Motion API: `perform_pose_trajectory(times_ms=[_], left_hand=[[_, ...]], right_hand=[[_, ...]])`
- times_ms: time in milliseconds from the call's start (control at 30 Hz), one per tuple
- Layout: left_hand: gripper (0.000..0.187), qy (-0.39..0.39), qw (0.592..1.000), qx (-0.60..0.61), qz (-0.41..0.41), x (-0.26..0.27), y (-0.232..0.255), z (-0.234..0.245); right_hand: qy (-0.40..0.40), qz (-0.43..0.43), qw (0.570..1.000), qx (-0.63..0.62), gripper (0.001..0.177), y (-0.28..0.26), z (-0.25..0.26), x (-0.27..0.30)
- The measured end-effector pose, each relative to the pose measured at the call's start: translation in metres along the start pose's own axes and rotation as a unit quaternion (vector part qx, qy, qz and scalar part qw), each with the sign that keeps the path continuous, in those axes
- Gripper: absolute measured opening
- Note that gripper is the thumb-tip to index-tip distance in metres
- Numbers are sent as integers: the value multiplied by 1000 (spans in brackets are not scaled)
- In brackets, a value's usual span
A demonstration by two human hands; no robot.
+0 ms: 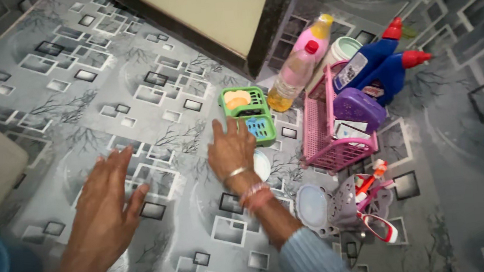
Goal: The person scrubs a multi-colored cloth on the floor with a brush and water from a blue mug, then washes several black clothing items by hand using soap and water, and finally rinses the items in a large white bucket.
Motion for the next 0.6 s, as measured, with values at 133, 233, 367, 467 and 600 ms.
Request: perform_pose_trajectory(times_ms=[133, 233, 367, 467, 600], left_hand=[[69, -21, 1000, 8, -20, -20, 27, -21], [70, -32, 999, 12, -40, -33, 46, -35], [71, -37, 998, 1, -45, -41, 53, -44], [71, -36, 999, -1, -39, -39, 43, -45], [71, -20, 999, 11, -39, -35, 24, -41]], right_hand=[[4, 1, 998, 59, 57, 40, -8, -34], [32, 23, 998, 51, 51, 51, -16, -60], [3, 35, 998, 47, 36, 61, -34, -84], [4, 63, 996, 60, 26, 52, -38, -95], [-59, 65, 993, 85, 24, 17, -46, -107]])
Point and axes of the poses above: each hand's wrist, its own x-axis away from the middle knuckle, its own z-axis out of the back of the hand, y = z × x, the point moved 9 cm from there along -x, towards the middle knuckle, and after that the axes turned 8 degrees about -y, right-handed, at the moved point
